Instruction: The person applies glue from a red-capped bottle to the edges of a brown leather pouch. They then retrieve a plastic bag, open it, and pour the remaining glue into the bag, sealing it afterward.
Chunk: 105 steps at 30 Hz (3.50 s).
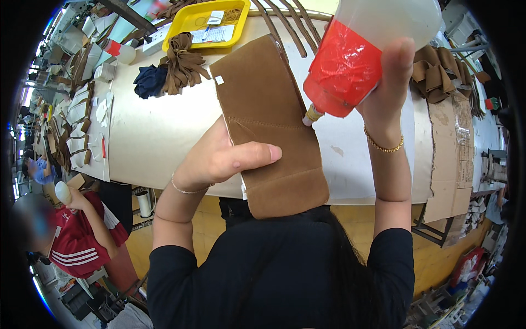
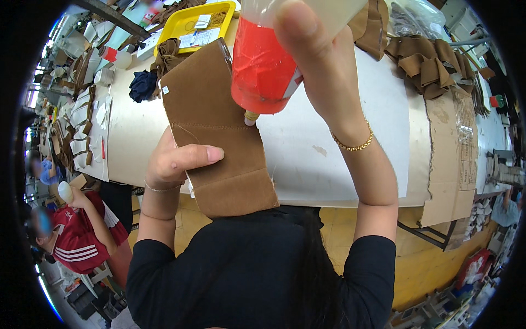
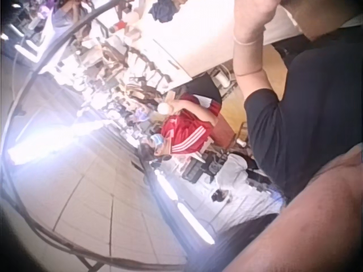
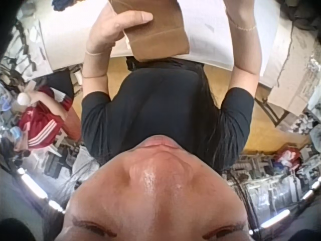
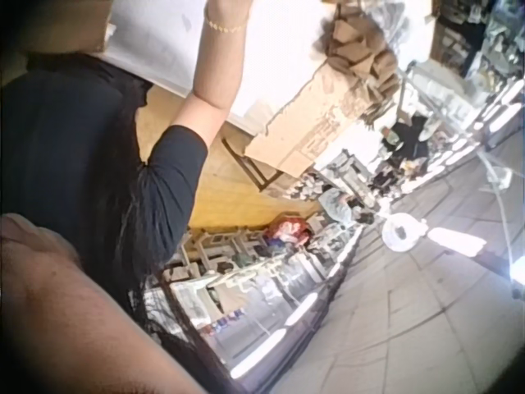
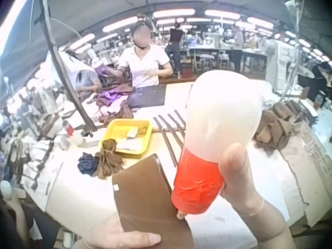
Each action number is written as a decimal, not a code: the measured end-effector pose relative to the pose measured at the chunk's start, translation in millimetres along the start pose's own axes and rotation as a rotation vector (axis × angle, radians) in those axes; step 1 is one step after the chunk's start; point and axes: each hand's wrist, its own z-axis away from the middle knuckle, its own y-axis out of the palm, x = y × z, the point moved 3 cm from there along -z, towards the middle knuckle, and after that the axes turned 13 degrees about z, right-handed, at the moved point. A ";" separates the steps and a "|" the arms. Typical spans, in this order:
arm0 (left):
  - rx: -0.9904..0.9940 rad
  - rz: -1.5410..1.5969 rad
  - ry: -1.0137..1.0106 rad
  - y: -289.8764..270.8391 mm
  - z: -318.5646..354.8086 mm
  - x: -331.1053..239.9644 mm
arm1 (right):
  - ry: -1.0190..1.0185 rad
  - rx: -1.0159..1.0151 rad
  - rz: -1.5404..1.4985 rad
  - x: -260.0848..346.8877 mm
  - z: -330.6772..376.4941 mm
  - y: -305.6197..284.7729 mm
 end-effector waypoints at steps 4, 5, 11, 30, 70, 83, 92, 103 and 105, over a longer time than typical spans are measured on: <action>0.083 -0.036 0.032 -5.2 -2.1 0.4 | 0.090 -0.145 0.076 3.5 13.5 0.6; 0.074 -0.010 0.012 -4.6 -2.6 0.3 | 0.101 -0.148 0.087 4.2 15.3 0.5; 0.030 0.053 -0.038 -2.6 -6.8 -2.1 | 0.144 -0.058 0.143 12.5 21.8 3.6; -0.030 0.113 -0.067 -26.5 -21.3 -3.9 | 0.265 -0.063 -0.041 4.8 24.9 -10.9; 0.113 0.137 -0.403 -1.2 -0.3 -4.0 | -0.148 0.205 0.067 53.0 -19.0 27.2; 0.069 0.134 -0.436 -5.2 -1.0 -6.8 | -0.156 0.234 0.219 55.5 -21.6 9.2; 0.108 0.207 -0.310 1.6 -1.4 -11.0 | -0.043 0.057 0.171 41.5 -14.6 8.9; -0.021 0.254 -0.257 -8.0 -0.5 -13.9 | 0.170 -0.110 -0.154 21.2 18.4 -5.4; 0.002 0.382 -0.185 -17.7 -1.2 -10.9 | 0.233 -0.038 -0.375 26.5 14.6 -11.7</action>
